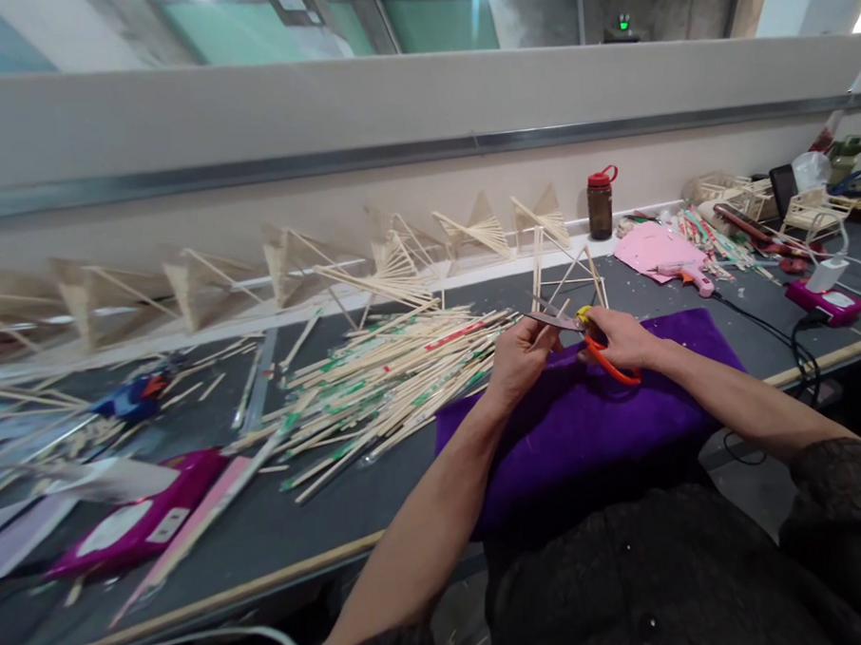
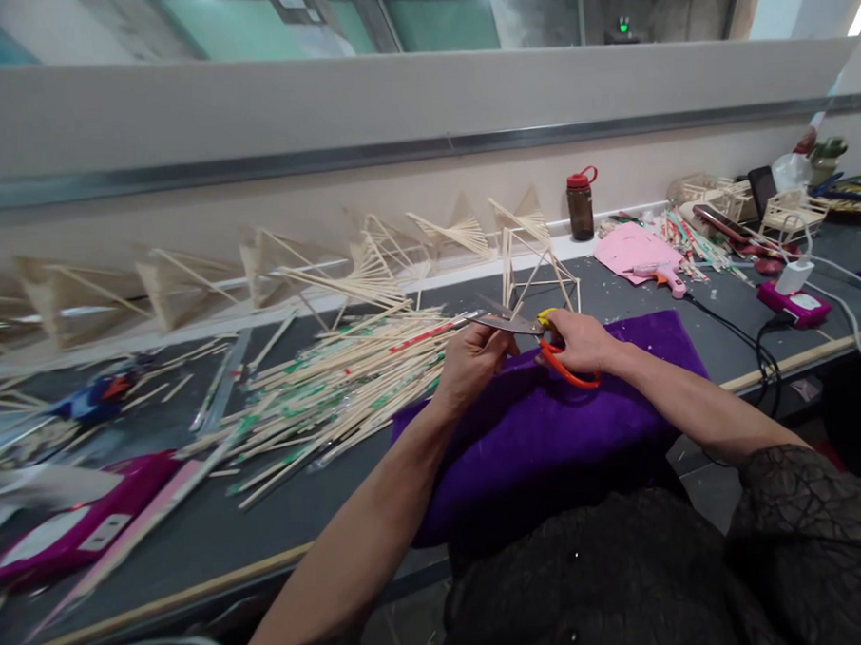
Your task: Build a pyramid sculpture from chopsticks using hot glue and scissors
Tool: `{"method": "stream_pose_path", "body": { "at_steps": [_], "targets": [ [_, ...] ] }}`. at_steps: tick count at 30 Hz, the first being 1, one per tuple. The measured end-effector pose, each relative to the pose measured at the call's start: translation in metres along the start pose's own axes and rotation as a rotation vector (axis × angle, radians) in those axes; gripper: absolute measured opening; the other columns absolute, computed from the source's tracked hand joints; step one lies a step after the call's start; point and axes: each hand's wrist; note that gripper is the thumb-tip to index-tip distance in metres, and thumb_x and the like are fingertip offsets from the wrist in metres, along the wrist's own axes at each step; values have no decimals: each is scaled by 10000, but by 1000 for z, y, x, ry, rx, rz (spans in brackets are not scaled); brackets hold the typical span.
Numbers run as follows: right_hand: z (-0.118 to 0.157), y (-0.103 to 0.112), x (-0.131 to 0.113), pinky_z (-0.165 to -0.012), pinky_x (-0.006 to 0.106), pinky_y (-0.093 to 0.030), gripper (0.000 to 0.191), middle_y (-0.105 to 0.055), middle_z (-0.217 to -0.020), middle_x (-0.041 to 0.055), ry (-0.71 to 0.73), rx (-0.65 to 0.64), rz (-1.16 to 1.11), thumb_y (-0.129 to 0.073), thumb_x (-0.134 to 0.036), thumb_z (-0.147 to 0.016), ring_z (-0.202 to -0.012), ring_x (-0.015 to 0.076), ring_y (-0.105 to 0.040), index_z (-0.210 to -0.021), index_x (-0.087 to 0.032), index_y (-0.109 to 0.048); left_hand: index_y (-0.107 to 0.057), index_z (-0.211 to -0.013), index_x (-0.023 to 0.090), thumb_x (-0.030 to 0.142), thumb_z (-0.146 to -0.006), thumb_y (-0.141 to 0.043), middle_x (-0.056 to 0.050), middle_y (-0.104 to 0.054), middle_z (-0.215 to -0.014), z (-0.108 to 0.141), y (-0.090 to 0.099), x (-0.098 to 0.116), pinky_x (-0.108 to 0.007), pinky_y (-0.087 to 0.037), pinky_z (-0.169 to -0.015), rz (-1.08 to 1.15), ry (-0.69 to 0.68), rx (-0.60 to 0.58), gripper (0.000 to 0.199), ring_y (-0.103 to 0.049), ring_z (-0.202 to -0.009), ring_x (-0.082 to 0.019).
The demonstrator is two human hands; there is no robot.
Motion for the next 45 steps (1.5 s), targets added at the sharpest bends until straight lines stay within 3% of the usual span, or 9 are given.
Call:
{"method": "stream_pose_path", "body": {
  "at_steps": [16, 21, 27, 32, 45],
  "targets": [
    [0, 0, 2, -684, 282, -369, 370, -551, -858, 9, 59, -11, -20, -710, -416, -718, -740, 153, -478, -930, -187, -510, -619, -674, 181, 410, -824, -600, 1, -595, -577, 2, 3, 4, -221, -362, -499, -18, 24, -40, 274, -512, -533, -119],
    [0, -4, 2, -700, 300, -380, 374, -542, -887, 18, 77, 67, -11, -711, -410, -696, -777, 172, -484, -912, -201, -490, -605, -720, 190, 412, -851, -551, 14, -584, -602, 2, 3, 4, -226, -367, -524, -74, -31, -56, 263, -489, -548, -117],
    [1, -6, 2, -739, 334, -409, 407, -537, -933, 41, 149, 112, -48, -714, -422, -685, -823, 192, -484, -918, -209, -455, -537, -610, 196, 405, -869, -515, 26, -507, -544, 4, 7, 10, -242, -364, -557, -101, -147, -34, 334, -425, -507, -104],
    [1, -5, 2, -792, 363, -426, 417, -541, -962, 51, 201, 137, -59, -710, -421, -686, -860, 203, -483, -940, -210, -456, -528, -577, 194, 415, -866, -528, 23, -485, -521, 4, 7, 8, -245, -341, -523, -23, -148, -40, 365, -396, -476, -98],
    [5, -1, -7, -709, 295, -365, 386, -518, -892, 12, 72, -6, -119, -688, -438, -717, -769, 163, -459, -918, -204, -455, -503, -537, 197, 468, -869, -544, 26, -440, -469, 5, 5, 6, -235, -312, -479, -34, -83, -62, 430, -376, -448, -96]
  ]
}}
Point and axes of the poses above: each hand's wrist, its own z-axis away from the middle knuckle, its own y-axis out of the back of the hand, x = y × z
